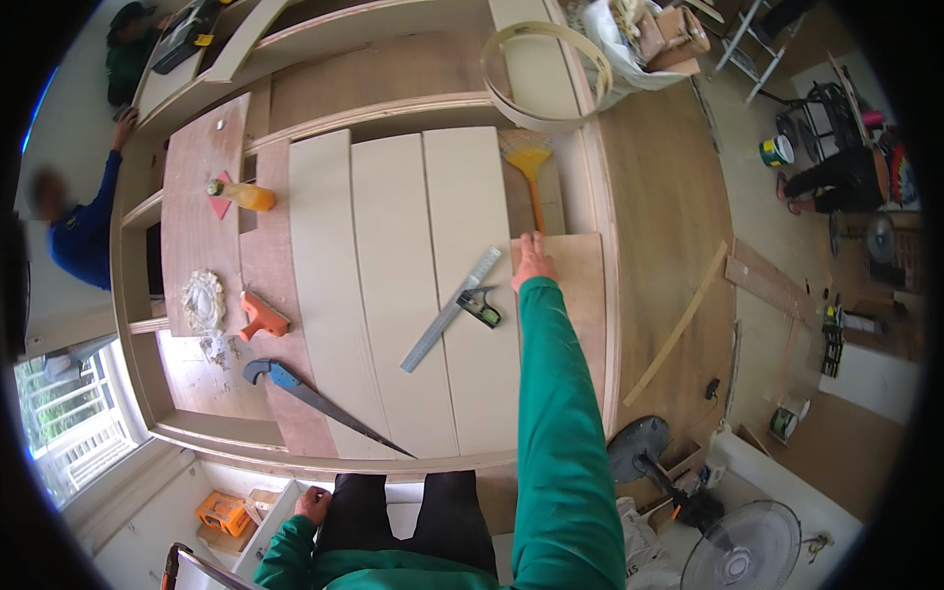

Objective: The person handles a small white object and a plastic bag, then picks up a metal bracket and examines it. Two other people work on a wooden cabinet in the background.

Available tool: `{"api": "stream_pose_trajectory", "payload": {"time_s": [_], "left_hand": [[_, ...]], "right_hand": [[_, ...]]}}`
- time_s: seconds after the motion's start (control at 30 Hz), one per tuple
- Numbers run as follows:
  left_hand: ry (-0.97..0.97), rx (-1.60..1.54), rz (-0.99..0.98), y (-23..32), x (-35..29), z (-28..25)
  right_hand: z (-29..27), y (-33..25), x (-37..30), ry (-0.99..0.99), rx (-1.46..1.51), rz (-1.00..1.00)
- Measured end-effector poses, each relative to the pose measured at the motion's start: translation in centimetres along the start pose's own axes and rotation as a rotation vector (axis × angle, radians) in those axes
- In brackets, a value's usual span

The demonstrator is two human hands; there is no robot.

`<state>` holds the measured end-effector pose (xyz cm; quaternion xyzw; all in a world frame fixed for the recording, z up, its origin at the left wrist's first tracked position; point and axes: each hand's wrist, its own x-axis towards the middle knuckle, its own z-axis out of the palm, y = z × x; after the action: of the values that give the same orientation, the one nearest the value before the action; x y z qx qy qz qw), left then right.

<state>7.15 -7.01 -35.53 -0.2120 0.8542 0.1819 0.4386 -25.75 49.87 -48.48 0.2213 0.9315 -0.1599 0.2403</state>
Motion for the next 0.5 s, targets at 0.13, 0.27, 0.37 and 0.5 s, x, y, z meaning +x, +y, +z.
{"api": "stream_pose_trajectory", "payload": {"time_s": [0.13, 0.27, 0.37, 0.5], "left_hand": [[-0.099, -0.290, -0.121, 1.1, 2.7, 0.4], [-0.042, -0.308, -0.013, 1.4, 4.7, 0.7], [0.036, -0.257, 0.022, 1.3, 6.2, 0.5], [0.188, -0.137, 0.122, 1.2, 9.4, 0.0]], "right_hand": [[-1.2, -0.7, 0.1, -0.096, 0.089, 0.033], [-1.1, -3.3, 2.0, -0.266, 0.661, 0.212], [0.0, -5.0, 3.1, -0.154, 0.800, 0.263], [1.0, -5.2, 3.2, -0.040, 0.799, 0.251]]}}
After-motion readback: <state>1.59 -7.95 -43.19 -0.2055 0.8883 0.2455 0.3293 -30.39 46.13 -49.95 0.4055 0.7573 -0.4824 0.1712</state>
